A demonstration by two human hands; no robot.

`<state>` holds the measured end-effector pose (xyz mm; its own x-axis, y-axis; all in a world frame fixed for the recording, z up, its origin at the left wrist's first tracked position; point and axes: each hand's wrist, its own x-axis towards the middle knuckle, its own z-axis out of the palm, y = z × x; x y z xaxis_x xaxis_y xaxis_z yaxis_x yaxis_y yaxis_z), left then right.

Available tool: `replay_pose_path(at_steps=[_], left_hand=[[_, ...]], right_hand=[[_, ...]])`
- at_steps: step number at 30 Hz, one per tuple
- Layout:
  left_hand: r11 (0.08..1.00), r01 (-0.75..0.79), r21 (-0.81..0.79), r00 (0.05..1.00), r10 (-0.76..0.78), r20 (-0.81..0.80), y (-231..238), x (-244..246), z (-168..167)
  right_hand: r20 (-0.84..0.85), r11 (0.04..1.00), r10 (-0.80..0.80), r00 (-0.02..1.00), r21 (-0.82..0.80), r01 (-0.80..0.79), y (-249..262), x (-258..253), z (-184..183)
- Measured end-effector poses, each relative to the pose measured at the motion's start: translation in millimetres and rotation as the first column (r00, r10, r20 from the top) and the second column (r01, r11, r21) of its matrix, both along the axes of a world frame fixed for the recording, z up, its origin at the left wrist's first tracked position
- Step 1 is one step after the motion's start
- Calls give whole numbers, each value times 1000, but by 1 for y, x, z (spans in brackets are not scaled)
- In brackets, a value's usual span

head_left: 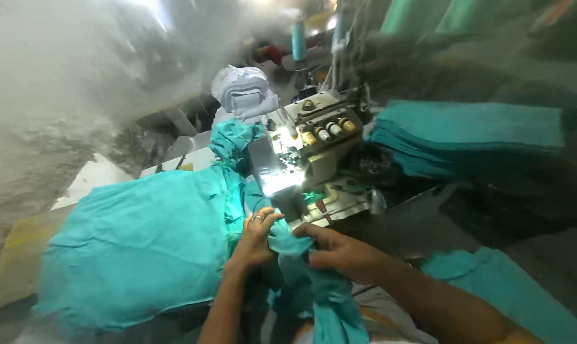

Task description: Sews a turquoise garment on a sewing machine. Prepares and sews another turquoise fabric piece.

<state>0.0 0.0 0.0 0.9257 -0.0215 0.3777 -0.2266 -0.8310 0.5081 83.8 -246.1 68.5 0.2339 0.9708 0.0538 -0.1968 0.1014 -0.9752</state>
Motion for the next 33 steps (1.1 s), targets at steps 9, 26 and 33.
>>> replay_pose_path(at_steps=[9,26,33], left_hand=[[979,46,200,791,-158,591,-87,65,137],[788,592,-172,717,-612,-335,-380,202,-91],[613,774,160,339,-187,-922,-362,147,-138]], right_hand=[[449,916,-333,829,364,171,-197,-33,11],[873,-53,-470,133,-178,983,-458,-140,-130],[57,95,-180,982,-993,75,-386,-128,-221]])
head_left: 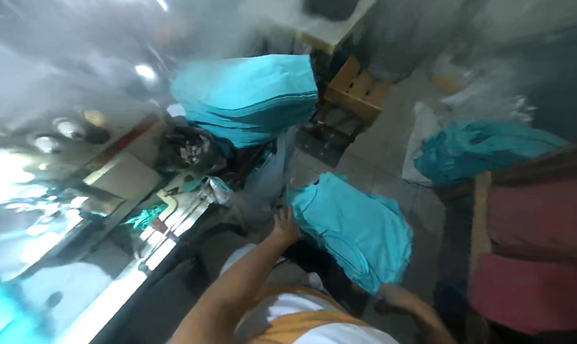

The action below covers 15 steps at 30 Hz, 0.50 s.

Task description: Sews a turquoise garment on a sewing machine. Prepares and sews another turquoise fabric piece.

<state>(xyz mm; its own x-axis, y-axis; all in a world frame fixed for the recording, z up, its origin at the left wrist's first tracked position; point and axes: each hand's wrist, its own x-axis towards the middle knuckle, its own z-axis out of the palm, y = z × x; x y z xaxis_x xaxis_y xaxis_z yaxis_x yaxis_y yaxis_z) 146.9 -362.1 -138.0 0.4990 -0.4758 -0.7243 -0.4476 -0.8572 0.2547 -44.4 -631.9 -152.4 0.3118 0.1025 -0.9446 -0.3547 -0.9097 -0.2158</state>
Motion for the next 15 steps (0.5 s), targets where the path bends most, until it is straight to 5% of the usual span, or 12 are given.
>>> replay_pose_path(at_steps=[4,9,12,15], left_hand=[[972,-73,-225,997,73,-7,59,-32,53],[770,-448,-455,855,518,34,217,-114,144],[528,-627,-573,440,847,299,307,-194,183],[303,-679,-669,-105,861,497,356,-265,202]], right_hand=[[5,983,173,985,67,-173,44,63,13],[369,803,502,782,136,-580,198,163,58],[669,506,484,564,312,-804,303,172,100],[862,111,242,445,431,-895,396,153,122]])
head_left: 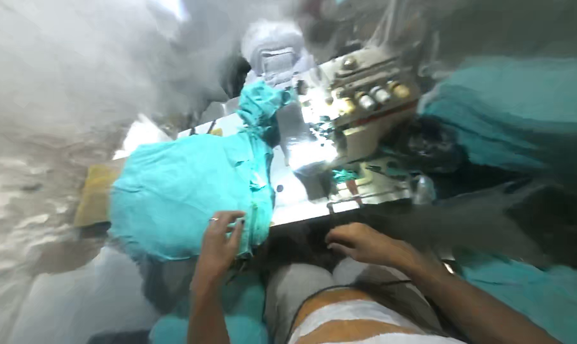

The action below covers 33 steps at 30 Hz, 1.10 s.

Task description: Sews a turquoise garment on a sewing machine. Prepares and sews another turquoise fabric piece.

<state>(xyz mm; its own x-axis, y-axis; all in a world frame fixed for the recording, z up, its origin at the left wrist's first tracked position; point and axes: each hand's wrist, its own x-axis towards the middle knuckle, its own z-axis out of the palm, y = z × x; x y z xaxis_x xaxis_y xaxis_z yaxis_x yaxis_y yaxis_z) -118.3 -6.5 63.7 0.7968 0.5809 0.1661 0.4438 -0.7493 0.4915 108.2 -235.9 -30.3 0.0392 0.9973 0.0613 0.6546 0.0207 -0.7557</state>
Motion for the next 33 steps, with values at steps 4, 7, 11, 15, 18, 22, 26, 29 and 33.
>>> replay_pose_path(at_steps=[4,7,11,15,18,22,26,29,33], left_hand=[[993,-105,47,994,103,48,12,-42,-15],[991,-62,116,992,49,115,18,-32,-45],[968,-37,246,977,-17,215,54,4,-35],[934,237,267,971,-230,-57,110,33,-42],[823,427,374,904,-402,-146,123,30,-38],[947,-3,323,602,259,-756,115,37,61],[858,-327,397,718,499,-486,136,60,123],[936,-300,183,935,327,-139,137,107,131],[998,-29,-53,980,39,196,123,185,72]], right_hand=[[61,964,151,987,211,-161,92,-34,15],[-11,934,18,1000,356,-13,132,-55,13],[-235,776,-230,944,541,324,188,-58,22],[-492,936,-204,846,154,315,234,-44,51],[-176,984,-166,970,32,174,254,-40,55],[151,998,-7,989,-64,17,266,-36,72],[243,994,62,968,73,-82,252,-39,93],[153,926,7,988,372,-64,213,-34,96],[15,731,-239,971,661,170,156,-1,82]])
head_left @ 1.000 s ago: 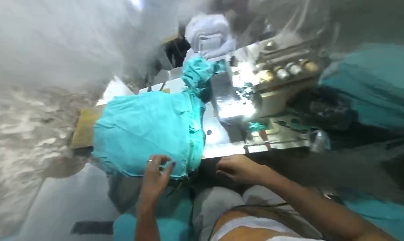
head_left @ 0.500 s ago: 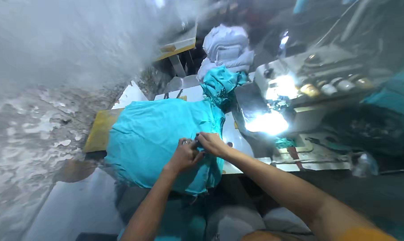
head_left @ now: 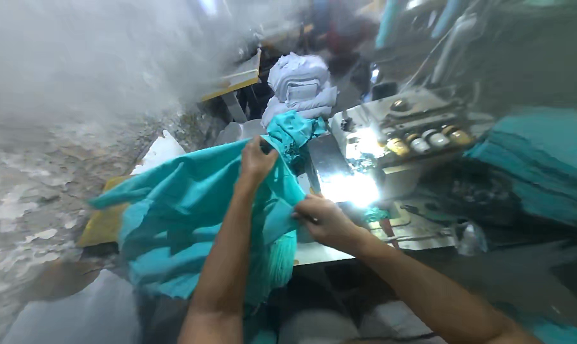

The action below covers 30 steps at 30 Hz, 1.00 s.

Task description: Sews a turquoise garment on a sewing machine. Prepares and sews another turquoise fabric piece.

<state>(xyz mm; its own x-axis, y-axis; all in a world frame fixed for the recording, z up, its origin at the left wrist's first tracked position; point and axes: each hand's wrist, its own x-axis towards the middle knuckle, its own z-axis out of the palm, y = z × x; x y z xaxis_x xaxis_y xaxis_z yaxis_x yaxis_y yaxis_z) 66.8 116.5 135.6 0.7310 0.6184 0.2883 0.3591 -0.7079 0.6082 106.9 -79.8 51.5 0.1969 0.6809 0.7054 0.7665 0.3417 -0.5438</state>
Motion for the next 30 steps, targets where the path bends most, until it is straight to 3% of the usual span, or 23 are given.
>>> replay_pose_path(at_steps=[2,5,9,14,16,18,20,22,26,30], left_hand=[[982,188,-24,981,-186,56,-18,26,-33],[907,421,16,898,-414,-147,-51,42,-60],[917,398,29,793,-328,-513,-98,43,-41],[909,409,83,750,-284,-598,-109,65,-52],[923,384,10,765,-312,-563,-107,62,-36],[930,367,28,862,-328,-386,-89,59,-21],[965,226,136,962,-199,-185,-60,68,-18],[982,120,147,991,-110,-73,-22,89,-33],[969,94,229,996,-94,-8,27,114,-84],[975,62,211,998,-58,-25,28,110,-86]], right_hand=[[16,993,-116,993,-6,116,-32,25,-12],[2,981,-157,988,-114,156,-85,48,-35],[-2,981,-121,993,-154,119,-121,57,-52],[-38,947,-310,950,-107,304,-109,62,-60],[-129,962,-270,954,-71,263,-108,70,-73],[-217,979,-203,955,-21,203,-112,78,-90],[-302,984,-154,941,36,172,-117,83,-110],[-429,988,-92,899,74,136,-119,83,-122],[-520,990,-59,852,77,115,-118,82,-124],[-472,991,-82,878,58,124,-117,82,-128]])
